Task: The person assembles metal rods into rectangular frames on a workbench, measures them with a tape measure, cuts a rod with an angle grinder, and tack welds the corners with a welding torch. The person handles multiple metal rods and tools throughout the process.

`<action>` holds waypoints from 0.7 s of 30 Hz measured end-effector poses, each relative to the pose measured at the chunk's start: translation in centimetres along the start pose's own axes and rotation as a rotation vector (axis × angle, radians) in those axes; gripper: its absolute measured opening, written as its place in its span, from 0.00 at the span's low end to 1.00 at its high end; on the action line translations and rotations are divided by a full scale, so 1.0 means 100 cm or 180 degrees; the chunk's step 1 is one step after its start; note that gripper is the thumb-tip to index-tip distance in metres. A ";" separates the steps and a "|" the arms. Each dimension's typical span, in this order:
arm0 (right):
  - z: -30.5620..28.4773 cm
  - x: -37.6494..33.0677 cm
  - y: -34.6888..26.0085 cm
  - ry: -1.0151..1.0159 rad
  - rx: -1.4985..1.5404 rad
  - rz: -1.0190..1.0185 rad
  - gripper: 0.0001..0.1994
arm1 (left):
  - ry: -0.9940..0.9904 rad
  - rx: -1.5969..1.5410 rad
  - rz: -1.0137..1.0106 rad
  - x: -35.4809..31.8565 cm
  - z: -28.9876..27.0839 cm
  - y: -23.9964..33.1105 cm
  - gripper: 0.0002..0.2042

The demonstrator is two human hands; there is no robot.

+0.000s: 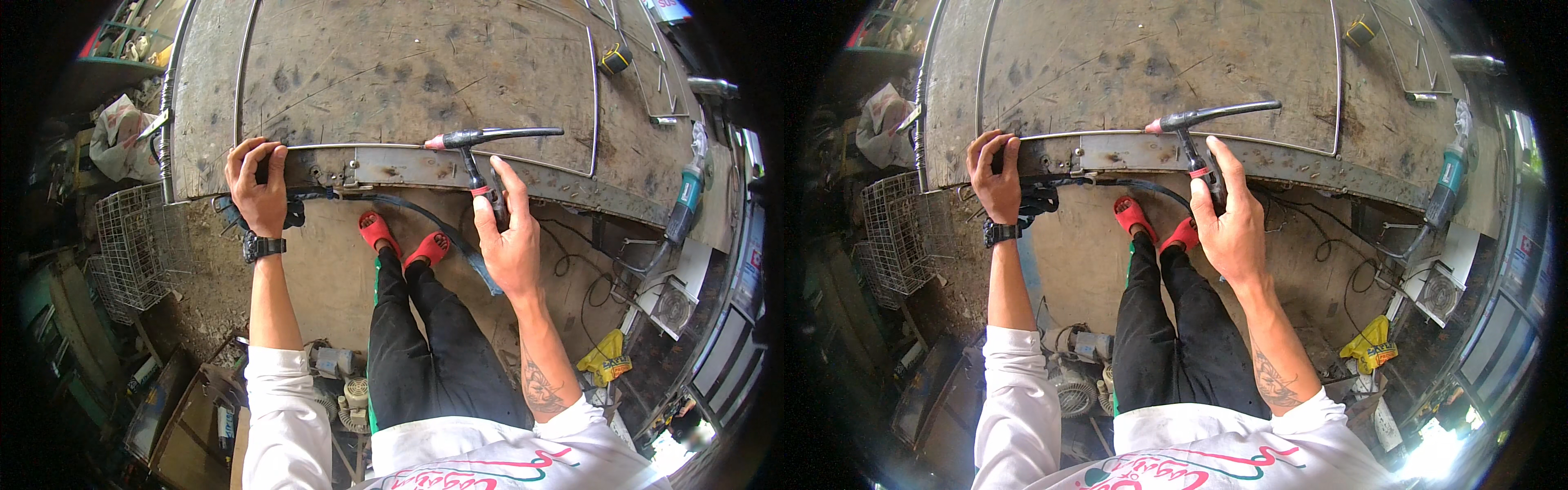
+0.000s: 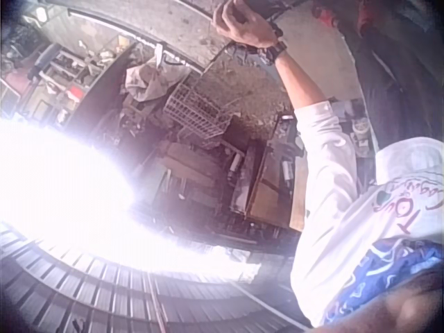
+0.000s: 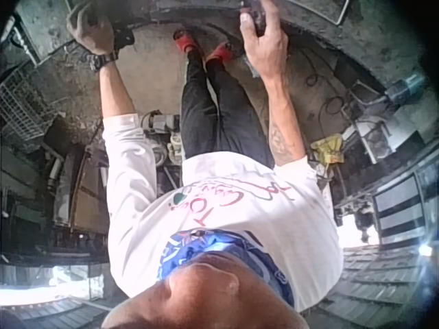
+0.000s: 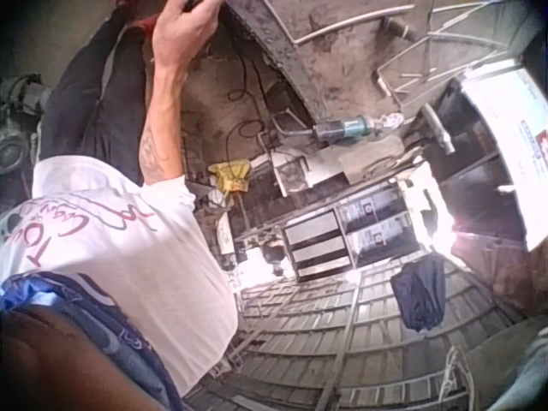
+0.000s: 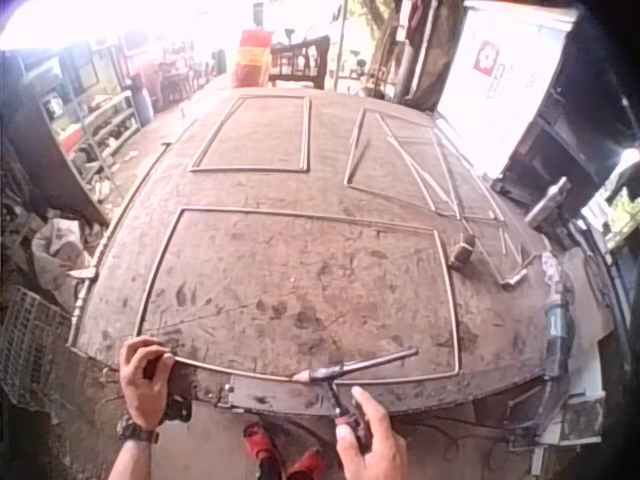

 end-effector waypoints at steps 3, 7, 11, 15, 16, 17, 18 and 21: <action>0.000 -0.002 0.003 -0.0023 0.0021 -0.0024 0.25 | -0.0040 0.0002 -0.0031 0.000 0.001 0.000 0.08; 0.001 -0.002 0.004 -0.0064 0.0026 0.0024 0.25 | -0.0020 -0.0048 -0.0006 -0.002 0.003 -0.003 0.08; 0.004 -0.003 0.010 0.0059 -0.0160 -0.0105 0.24 | -0.0015 0.0124 0.0081 -0.002 -0.001 0.001 0.07; 0.003 -0.003 0.005 0.0008 -0.0063 -0.0117 0.24 | -0.0001 0.0008 0.0052 -0.003 -0.002 -0.004 0.07; 0.003 -0.003 0.005 -0.0013 0.0045 -0.0072 0.25 | -0.0006 -0.0101 0.0020 -0.002 0.001 -0.005 0.07; 0.003 -0.004 0.006 -0.0036 0.0153 -0.0025 0.25 | -0.0003 -0.0232 -0.0128 -0.002 0.003 -0.006 0.07; 0.004 -0.005 0.011 -0.0068 0.0254 0.0167 0.26 | -0.0018 -0.0193 -0.0091 -0.002 0.005 -0.006 0.08; 0.008 -0.009 0.023 -0.0134 0.0499 0.0490 0.27 | -0.0039 -0.0077 -0.0031 -0.001 0.002 -0.006 0.08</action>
Point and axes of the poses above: each hand's wrist, its own x-axis towards the middle knuckle, its own z-axis out of the palm, y = z × x, the point moved 9 cm from there along x, towards the middle knuckle, and after that the axes turned 5 degrees about -x, right-handed, at the moved point
